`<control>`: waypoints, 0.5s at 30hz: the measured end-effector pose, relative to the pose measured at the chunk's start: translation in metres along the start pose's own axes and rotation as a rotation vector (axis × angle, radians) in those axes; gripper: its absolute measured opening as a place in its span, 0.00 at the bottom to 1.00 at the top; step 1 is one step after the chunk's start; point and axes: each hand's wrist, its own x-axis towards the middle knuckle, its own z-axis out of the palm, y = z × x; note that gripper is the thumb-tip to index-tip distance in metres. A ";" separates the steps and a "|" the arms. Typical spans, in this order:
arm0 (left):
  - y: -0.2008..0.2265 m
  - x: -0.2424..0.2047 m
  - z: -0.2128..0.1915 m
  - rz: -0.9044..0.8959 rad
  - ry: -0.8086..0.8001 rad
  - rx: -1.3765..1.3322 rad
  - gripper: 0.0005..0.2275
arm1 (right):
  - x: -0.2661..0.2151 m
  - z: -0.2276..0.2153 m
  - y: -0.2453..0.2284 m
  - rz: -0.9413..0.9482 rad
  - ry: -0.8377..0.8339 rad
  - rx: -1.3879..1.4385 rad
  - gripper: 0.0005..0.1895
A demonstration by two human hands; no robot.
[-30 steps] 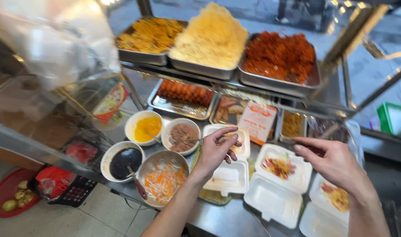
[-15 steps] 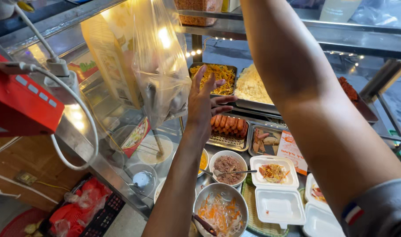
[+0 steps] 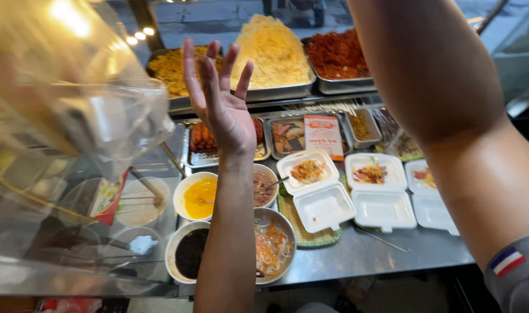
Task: The person assembles food into white styrofoam containers using tongs and scissors. They add noodles, sliced sausages, cucumber, shredded vegetables, and a powdered topping, then place the filled containers on a blue tray.
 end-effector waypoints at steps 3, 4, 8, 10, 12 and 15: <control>-0.055 -0.047 -0.007 0.035 -0.089 -0.156 0.36 | -0.050 -0.030 0.015 0.084 -0.028 0.155 0.33; -0.075 -0.074 -0.011 -0.102 -0.063 -0.284 0.37 | -0.066 -0.040 0.026 0.131 -0.040 0.223 0.34; -0.143 -0.205 -0.018 -0.394 0.084 -0.135 0.41 | -0.171 -0.075 0.088 0.496 -0.124 0.588 0.37; -0.162 -0.264 -0.017 -0.533 0.042 -0.007 0.40 | -0.221 -0.077 0.120 0.666 -0.204 0.829 0.47; -0.181 -0.319 0.002 -0.509 -0.003 0.127 0.41 | -0.273 -0.071 0.142 1.100 -0.170 0.816 0.53; -0.197 -0.374 0.027 -0.951 0.215 -0.078 0.38 | -0.349 -0.069 0.157 0.855 -0.088 0.480 0.56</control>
